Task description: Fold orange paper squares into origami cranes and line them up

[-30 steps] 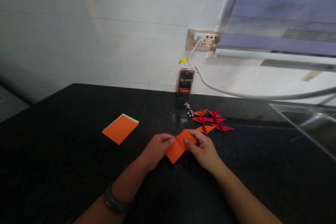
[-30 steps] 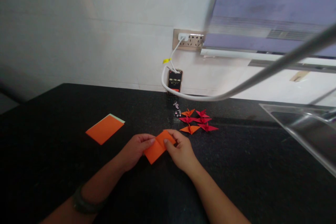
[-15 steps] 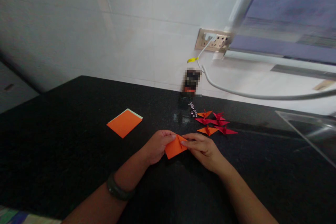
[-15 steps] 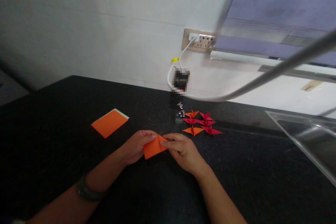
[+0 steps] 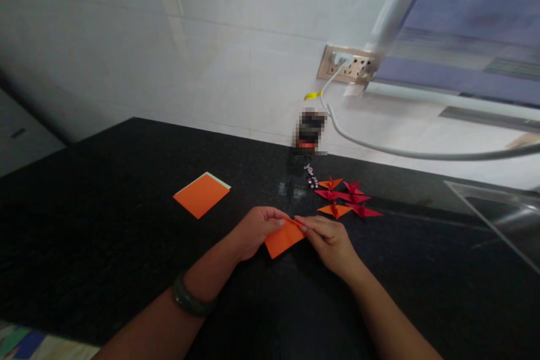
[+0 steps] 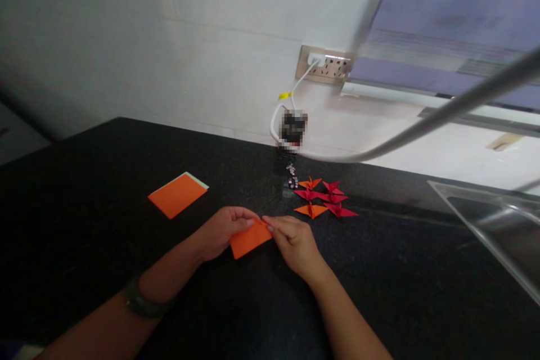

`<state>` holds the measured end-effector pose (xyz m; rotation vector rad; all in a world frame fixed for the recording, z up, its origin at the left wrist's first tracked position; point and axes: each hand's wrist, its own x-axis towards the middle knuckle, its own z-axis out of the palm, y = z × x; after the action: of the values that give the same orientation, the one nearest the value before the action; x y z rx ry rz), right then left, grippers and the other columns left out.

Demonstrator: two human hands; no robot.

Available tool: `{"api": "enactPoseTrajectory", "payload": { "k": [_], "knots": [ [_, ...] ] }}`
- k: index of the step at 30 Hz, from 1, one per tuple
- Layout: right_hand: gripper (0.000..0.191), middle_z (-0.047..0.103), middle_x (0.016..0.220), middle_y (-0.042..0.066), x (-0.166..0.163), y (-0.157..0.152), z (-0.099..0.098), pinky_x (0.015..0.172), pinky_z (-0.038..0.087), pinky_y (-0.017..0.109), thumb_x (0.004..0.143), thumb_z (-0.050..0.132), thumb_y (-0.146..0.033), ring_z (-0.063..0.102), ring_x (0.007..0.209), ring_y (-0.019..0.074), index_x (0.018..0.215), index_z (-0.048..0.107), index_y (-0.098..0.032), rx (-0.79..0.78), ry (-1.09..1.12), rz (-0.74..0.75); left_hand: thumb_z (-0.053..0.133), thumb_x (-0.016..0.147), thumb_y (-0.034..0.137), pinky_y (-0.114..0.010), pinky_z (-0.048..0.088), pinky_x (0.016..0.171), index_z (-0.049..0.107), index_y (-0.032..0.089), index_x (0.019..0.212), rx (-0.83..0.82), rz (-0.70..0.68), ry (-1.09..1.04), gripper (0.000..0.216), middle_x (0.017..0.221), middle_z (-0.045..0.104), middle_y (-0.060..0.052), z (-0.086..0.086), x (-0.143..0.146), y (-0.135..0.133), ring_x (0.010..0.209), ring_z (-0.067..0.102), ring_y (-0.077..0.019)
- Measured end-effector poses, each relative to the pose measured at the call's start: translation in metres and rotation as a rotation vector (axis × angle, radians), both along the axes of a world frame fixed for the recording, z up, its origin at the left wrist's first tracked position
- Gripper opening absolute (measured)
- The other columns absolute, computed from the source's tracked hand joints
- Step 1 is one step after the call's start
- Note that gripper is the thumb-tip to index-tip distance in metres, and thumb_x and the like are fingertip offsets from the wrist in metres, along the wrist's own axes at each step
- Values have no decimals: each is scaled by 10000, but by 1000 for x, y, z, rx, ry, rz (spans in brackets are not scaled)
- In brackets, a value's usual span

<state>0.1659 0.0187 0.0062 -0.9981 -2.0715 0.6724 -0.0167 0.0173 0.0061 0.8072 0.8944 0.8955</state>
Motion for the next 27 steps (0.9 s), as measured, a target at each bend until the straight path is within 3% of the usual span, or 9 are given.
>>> {"api": "enactPoseTrajectory", "payload": {
  "k": [4, 8, 18, 27],
  "knots": [
    [242, 688, 895, 44, -1, -1, -2, 674, 514, 305, 817, 498, -223, 634, 771, 171, 1003, 648, -259, -25, 11, -107, 643, 629, 206, -249, 409, 615, 632, 113, 730, 2, -2, 17, 137, 680, 654, -35, -1, 0, -1, 599, 574, -118],
    [240, 687, 907, 43, -1, -2, -2, 683, 514, 297, 815, 503, -215, 635, 777, 167, 1001, 649, -255, -16, 3, -113, 632, 639, 246, -235, 376, 550, 608, 111, 669, 10, 25, 80, 141, 611, 622, -23, -1, 1, 0, 544, 539, -108],
    [308, 652, 988, 53, 5, 3, -1, 739, 505, 296, 807, 502, -121, 599, 882, 157, 1056, 619, -260, 258, -87, 102, 628, 630, 270, -245, 369, 570, 612, 109, 668, 60, 30, 118, 166, 617, 619, -24, -2, 0, 1, 560, 525, -115],
    [314, 633, 1022, 61, 6, 2, 3, 722, 475, 295, 820, 492, -124, 572, 866, 152, 1090, 595, -249, 317, -211, 190, 605, 633, 197, -230, 359, 551, 612, 111, 624, 76, 51, 153, 87, 558, 594, -1, 0, -1, 1, 525, 498, -97]
  ]
}}
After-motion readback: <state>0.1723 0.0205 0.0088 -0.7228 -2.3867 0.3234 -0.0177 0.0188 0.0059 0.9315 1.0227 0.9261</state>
